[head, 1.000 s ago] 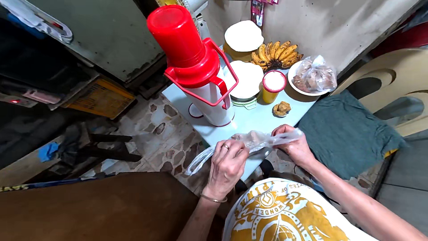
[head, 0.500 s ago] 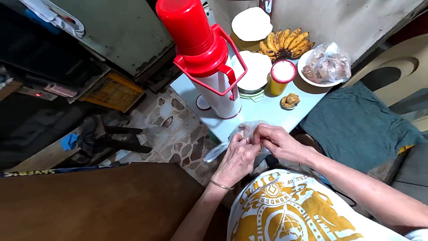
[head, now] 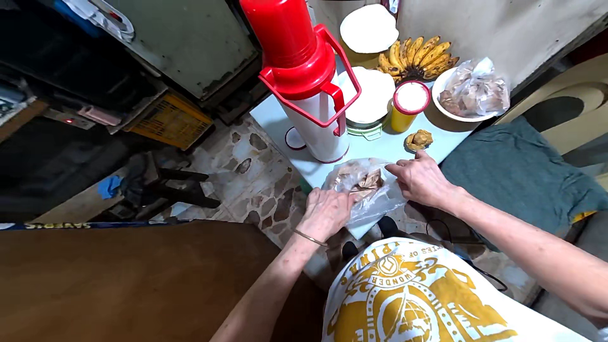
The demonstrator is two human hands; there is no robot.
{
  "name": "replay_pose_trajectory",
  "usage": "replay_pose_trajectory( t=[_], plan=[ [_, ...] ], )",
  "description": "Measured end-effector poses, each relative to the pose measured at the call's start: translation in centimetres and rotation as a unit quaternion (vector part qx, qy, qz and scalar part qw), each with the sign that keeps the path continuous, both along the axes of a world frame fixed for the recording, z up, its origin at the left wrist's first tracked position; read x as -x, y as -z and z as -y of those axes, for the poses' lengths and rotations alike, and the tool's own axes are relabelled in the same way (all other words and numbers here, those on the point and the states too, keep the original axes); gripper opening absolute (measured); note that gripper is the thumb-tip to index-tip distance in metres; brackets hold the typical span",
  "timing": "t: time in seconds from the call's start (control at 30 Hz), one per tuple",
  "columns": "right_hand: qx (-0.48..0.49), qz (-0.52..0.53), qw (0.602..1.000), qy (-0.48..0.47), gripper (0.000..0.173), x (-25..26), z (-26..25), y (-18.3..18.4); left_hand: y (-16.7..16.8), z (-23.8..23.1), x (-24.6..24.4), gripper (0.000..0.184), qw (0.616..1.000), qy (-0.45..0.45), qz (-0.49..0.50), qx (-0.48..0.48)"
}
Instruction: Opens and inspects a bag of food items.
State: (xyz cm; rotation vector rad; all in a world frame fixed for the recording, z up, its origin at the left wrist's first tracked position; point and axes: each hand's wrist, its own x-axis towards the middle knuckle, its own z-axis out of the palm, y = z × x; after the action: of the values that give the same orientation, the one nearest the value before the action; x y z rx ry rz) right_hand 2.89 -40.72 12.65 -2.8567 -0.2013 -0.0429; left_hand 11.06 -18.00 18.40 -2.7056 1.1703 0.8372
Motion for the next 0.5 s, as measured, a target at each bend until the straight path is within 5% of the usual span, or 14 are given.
replay_pose_trajectory(
  t=[0.07, 0.23, 0.37, 0.5],
  plan=[
    [-0.018, 0.019, 1.000, 0.013, 0.008, 0.0, -0.5, 0.3, 0.7, 0.4, 0.2, 0.043, 0.997, -0.018, 0.044, 0.057],
    [-0.126, 0.224, 0.965, -0.057, 0.015, -0.9, -3.7, -0.3, 1.0, 1.9, 0.6, 0.093, 0.988, -0.043, 0.075, 0.127],
    [-0.173, -0.023, 0.985, 0.010, 0.040, -1.9, -5.5, 1.3, 3.3, 1.7, -0.9, 0.043, 0.973, 0.044, 0.114, 0.194],
    [-0.195, -0.012, 0.979, 0.057, 0.019, -1.2, -4.3, 3.4, 6.6, 0.5, -1.6, 0.040, 0.965, 0.087, 0.115, 0.221]
  ],
)
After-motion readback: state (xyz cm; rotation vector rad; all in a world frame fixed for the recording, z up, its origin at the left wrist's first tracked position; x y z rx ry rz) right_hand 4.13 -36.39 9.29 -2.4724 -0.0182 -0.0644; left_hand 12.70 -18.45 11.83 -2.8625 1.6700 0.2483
